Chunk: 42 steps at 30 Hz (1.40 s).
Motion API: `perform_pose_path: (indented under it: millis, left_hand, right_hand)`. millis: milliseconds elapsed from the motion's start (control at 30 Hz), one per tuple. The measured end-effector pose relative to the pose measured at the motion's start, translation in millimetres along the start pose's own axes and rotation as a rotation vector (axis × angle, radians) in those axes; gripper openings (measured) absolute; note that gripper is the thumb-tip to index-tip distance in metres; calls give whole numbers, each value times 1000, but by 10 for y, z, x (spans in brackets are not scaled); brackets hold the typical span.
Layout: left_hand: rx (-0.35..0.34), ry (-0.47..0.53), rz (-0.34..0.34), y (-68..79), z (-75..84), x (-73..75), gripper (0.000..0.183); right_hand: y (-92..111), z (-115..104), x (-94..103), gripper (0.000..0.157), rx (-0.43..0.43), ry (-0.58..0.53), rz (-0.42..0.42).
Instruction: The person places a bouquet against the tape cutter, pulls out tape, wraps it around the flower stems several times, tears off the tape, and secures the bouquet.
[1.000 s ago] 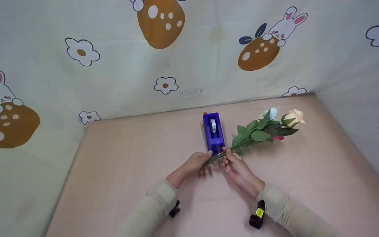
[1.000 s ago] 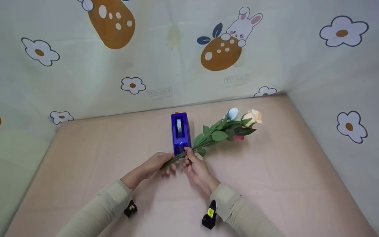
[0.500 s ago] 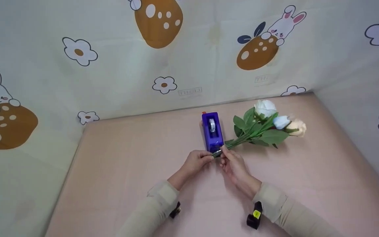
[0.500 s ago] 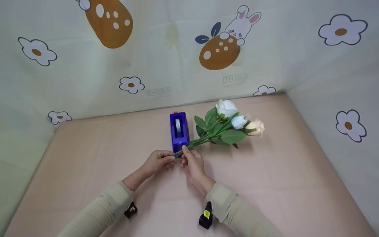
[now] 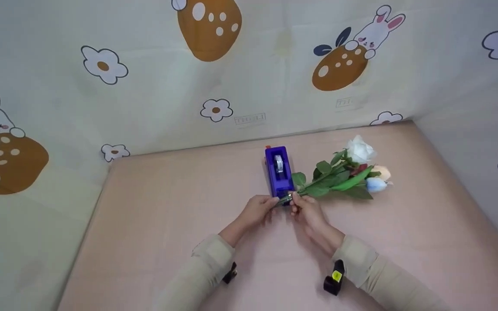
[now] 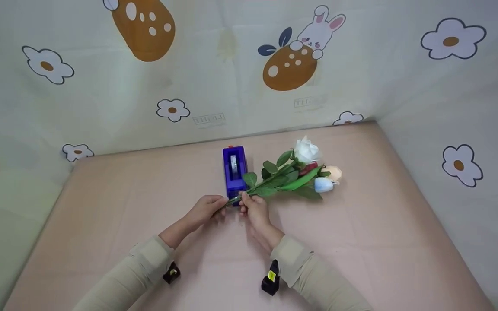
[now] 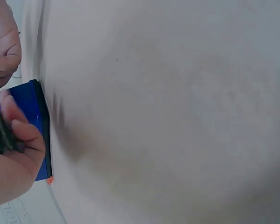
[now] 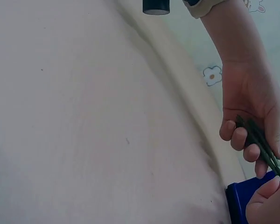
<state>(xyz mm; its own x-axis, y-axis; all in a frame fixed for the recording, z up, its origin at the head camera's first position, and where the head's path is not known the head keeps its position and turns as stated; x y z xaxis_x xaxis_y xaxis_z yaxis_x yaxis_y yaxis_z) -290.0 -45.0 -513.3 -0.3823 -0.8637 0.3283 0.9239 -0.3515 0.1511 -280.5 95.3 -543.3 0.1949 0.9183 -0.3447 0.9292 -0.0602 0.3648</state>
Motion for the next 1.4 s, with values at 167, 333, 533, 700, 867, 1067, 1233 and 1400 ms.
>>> perform_pose_path:
  millis: [167, 333, 533, 700, 867, 1067, 1233, 1400]
  left_hand:
    - [-10, 37, 29, 13, 38, 9, 28]
    - [-11, 81, 22, -16, -35, 1, 27]
    - [-18, 80, 27, -98, -182, -30, 21]
    - [-11, 93, 39, -95, -170, -27, 20]
    - [-34, 84, 37, -91, -172, -40, 20]
    - [-98, 40, 35, -76, -169, -50, 20]
    - [-158, 24, 2, -52, -146, -73, 18]
    - [-160, -15, -2, -48, -134, -88, 18]
  right_hand:
    - [33, -18, -13, 20, -7, 57, 8]
    - [53, -38, 12, 32, -13, 139, 51]
    - [31, -46, 38, 33, -6, 226, 93]
    - [23, -70, 35, 33, 42, 322, 96]
    - [33, -64, 48, 34, 67, 360, 84]
    - [48, -46, 65, 36, 78, 434, 62]
    - [72, -45, 89, 34, 81, 498, 71]
    - [77, -33, 101, 32, 98, 455, 59]
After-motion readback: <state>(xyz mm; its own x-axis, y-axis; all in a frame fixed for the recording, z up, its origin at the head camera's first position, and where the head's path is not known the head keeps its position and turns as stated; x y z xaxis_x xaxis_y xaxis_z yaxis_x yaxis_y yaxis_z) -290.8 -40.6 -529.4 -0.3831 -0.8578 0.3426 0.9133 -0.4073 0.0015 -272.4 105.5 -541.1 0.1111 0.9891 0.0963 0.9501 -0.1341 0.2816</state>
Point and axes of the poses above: each hand's wrist, its own y-axis away from the middle knuckle, its own x-axis out of the back of the hand, z = x × y, the point moved 5 cm from there along -y, towards the middle knuckle, and after that the axes turned 1 degree about y, right-handed, at the moved point
